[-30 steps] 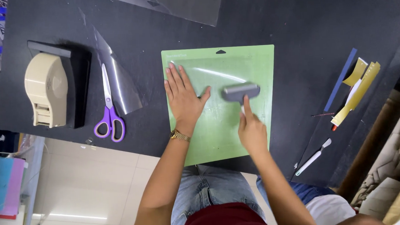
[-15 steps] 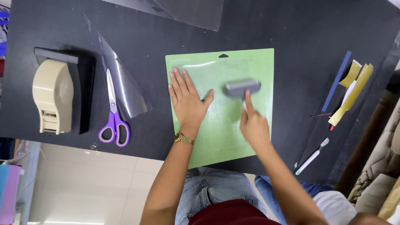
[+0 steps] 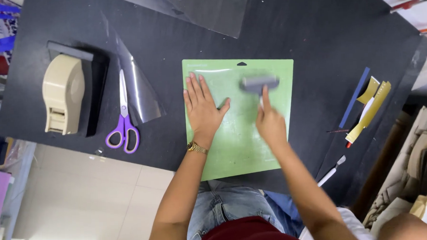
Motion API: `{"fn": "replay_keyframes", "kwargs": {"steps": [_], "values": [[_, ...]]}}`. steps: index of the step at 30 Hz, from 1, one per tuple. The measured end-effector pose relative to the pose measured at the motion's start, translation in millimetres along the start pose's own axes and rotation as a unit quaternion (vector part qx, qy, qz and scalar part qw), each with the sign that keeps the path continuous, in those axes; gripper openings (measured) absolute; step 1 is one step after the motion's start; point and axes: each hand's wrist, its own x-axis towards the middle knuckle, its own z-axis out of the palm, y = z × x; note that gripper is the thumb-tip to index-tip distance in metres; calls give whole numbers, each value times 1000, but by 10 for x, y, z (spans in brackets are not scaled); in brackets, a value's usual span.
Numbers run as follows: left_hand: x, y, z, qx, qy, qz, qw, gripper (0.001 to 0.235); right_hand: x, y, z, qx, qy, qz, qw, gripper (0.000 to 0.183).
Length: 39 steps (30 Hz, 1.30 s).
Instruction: Applying a clear protective film to an adhesive cutting mat and smoothing it out using a brayer roller.
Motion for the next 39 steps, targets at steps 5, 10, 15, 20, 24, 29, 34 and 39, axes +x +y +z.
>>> {"fn": "replay_keyframes", "kwargs": {"steps": [5,10,15,20,24,29,34,39], "values": [[9,0,-1,-10,-7,1,1000,109,755,310,-160,161,-23,-18,986,61],[5,3,23,-6,-6,0,1000,109,849,680,-790,-72,-105,-94,987,61],[9,7,-32,-9,-3,2,1000,107,1070,630,-1127,-173,-162,-145,961,39],[6,7,-7,0,-12,1,1000,107,1221,297,-1081,-269,-175,-220,921,31],[8,0,-3,9,-3,3,1000,100,1132,-284,-946,-266,-193,-249,911,33],[-4,4,-60,1,-10,8,1000,81,1056,-444,-873,-247,-181,-247,919,34],[-9,7,-42,-1,-26,-1,1000,73,1143,324,-1021,-379,-169,-179,892,31],[-14,5,-111,-28,-40,0,999,75,1064,-84,-1022,-350,-185,-174,902,33]]}}
